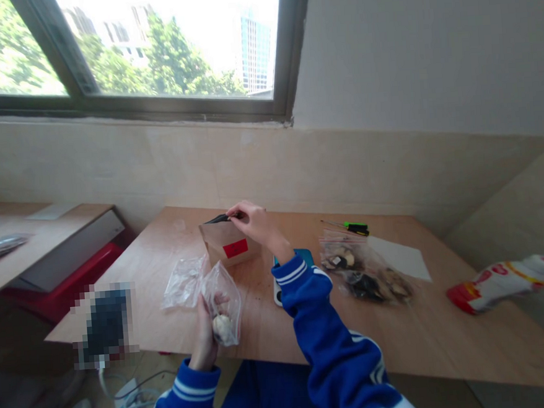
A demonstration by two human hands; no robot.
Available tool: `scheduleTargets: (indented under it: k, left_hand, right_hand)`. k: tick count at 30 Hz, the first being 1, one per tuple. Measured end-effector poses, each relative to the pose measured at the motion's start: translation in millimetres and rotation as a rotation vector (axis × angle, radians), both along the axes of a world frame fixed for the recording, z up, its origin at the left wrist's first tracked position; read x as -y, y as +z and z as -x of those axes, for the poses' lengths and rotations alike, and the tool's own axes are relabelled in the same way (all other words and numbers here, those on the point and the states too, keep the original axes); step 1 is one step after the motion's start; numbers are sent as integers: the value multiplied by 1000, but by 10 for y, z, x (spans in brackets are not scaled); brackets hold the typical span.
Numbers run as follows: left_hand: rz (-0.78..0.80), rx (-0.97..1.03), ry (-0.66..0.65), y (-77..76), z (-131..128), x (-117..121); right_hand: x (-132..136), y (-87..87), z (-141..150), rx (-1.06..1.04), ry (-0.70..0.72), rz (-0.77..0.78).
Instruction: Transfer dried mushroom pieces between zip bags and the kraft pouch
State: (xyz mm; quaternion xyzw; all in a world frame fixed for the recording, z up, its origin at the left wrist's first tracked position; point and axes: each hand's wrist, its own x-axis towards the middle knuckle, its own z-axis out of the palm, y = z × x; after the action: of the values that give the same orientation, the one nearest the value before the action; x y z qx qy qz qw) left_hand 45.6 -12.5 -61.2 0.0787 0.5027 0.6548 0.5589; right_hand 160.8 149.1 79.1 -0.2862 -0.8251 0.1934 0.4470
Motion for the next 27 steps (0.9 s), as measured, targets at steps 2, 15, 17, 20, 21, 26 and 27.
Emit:
scheduleTargets:
  k: [2,15,17,20,21,26,27]
  left_hand:
    - [10,-2,9,14,6,0]
    - [-36,-44,65,-48,5,-41]
    - [-70,-80,108,-44,19,-45]
    - [-113,-140,136,1,37,-34]
    - [-127,-164,142,20,41,-27]
    - [-183,-259,150,71,38,10]
    - [-188,-277,139,74,36,13]
  right_hand:
    - [24,-96,-17,121,-4,-70]
    - [434,-151,-105,-56,-114,-60]
    - [565,-123,-125,-146,11,130]
    - [791,-153,-183,42,355,424]
    - [861,-186,-199,141,410,476]
    - [1096,-383,-164,375,401,482]
    - [1119,-401,-140,390,427,461]
